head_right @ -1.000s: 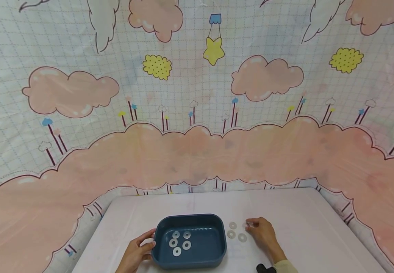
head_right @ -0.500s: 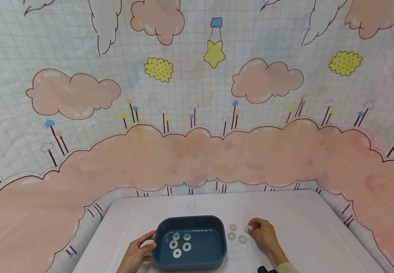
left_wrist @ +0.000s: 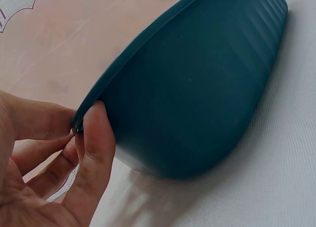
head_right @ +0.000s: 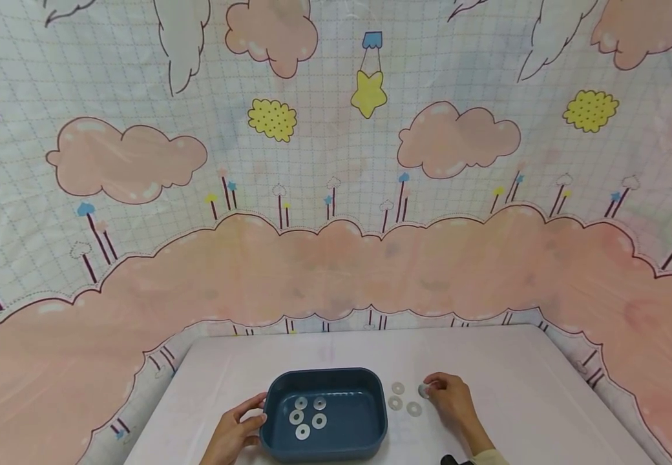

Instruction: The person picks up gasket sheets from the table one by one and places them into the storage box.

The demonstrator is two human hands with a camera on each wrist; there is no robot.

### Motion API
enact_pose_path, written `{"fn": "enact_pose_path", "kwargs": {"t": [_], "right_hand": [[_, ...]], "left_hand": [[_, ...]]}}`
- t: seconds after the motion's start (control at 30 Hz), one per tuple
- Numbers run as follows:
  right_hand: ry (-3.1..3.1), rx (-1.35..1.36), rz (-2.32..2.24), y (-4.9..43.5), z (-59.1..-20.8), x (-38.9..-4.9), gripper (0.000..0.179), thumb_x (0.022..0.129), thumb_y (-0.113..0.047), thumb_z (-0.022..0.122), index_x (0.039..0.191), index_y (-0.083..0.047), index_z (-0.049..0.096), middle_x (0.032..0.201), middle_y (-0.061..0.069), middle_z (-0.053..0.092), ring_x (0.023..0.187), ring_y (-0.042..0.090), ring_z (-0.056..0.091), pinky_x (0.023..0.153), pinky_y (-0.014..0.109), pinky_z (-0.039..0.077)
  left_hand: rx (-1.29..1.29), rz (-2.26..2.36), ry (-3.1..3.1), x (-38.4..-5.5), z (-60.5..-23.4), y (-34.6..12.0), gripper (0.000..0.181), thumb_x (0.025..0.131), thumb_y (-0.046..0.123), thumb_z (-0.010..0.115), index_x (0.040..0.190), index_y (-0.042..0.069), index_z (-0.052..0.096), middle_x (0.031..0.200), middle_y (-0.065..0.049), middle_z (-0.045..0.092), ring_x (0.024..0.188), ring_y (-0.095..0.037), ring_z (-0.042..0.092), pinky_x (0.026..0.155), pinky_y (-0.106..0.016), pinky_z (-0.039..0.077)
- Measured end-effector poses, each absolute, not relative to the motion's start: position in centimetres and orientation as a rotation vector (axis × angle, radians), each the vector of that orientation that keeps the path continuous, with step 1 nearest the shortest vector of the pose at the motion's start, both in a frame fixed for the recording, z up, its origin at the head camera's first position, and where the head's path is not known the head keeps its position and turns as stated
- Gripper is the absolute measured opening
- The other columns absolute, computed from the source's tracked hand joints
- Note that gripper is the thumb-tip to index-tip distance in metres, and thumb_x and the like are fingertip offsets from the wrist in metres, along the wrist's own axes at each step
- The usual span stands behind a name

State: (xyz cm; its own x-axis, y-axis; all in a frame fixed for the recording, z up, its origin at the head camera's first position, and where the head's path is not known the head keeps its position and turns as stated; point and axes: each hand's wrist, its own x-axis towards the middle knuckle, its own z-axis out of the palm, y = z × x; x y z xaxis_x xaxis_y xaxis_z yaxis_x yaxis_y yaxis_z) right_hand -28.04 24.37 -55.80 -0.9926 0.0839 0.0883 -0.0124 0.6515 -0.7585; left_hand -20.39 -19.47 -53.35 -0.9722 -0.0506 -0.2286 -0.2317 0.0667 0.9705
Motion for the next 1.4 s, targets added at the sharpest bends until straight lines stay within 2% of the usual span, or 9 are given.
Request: {"fn": "enact_pose_path", "kwargs": {"t": [0.33,0.5,0.9,1.1,1.4], "right_hand": [[-2.706,-0.092,1.393,25.0,-55.4,-27.7,0.015,0.083,-0.008,0.072,0.097,-0.003,0.074,0.082,0.003,0.069,0.074,0.009,0.054,0.069,0.024,0.042],[-2.679,-0.157,1.530,24.9,-54.9,-27.3,0.018,0.085,-0.009,0.071,0.101,-0.001,0.073,0.084,0.003,0.068,0.075,0.010,0.054,0.064,0.023,0.042],[-2.661,-0.198,1.636,23.9,-52.9,-26.4,0.022,0.090,-0.016,0.067,0.107,-0.003,0.072,0.091,0.003,0.071,0.079,0.016,0.064,0.064,0.025,0.045],[-2.627,-0.171,1.674,23.3,-51.7,-26.0,0.022,0.090,-0.013,0.065,0.109,-0.003,0.072,0.095,0.005,0.072,0.079,0.015,0.065,0.067,0.025,0.048],[-2.606,-0.136,1.681,22.0,-49.7,-25.7,0.024,0.091,-0.017,0.068,0.110,-0.005,0.073,0.098,0.007,0.073,0.079,0.014,0.065,0.069,0.025,0.050]], "left_hand": [[-0.293,2.040,2.188,-20.1,-53.4,-19.4,0.056,0.090,0.006,0.062,0.143,-0.003,0.046,0.125,-0.022,0.051,0.074,-0.017,0.064,0.064,-0.033,0.056],[-0.297,2.037,2.191,-19.9,-53.4,-19.4,0.056,0.090,0.006,0.062,0.143,-0.003,0.046,0.125,-0.022,0.051,0.075,-0.017,0.064,0.064,-0.033,0.056],[-0.296,2.041,2.194,-19.4,-53.5,-19.3,0.054,0.090,0.004,0.061,0.142,-0.004,0.047,0.123,-0.022,0.052,0.073,-0.016,0.063,0.062,-0.032,0.055],[-0.280,2.055,2.184,-19.3,-53.6,-19.5,0.055,0.090,0.004,0.061,0.142,-0.005,0.046,0.124,-0.025,0.051,0.073,-0.016,0.064,0.062,-0.033,0.055],[-0.303,2.040,2.201,-18.8,-53.3,-19.2,0.055,0.089,0.004,0.062,0.142,-0.003,0.048,0.126,-0.023,0.051,0.074,-0.017,0.064,0.063,-0.033,0.056]]}}
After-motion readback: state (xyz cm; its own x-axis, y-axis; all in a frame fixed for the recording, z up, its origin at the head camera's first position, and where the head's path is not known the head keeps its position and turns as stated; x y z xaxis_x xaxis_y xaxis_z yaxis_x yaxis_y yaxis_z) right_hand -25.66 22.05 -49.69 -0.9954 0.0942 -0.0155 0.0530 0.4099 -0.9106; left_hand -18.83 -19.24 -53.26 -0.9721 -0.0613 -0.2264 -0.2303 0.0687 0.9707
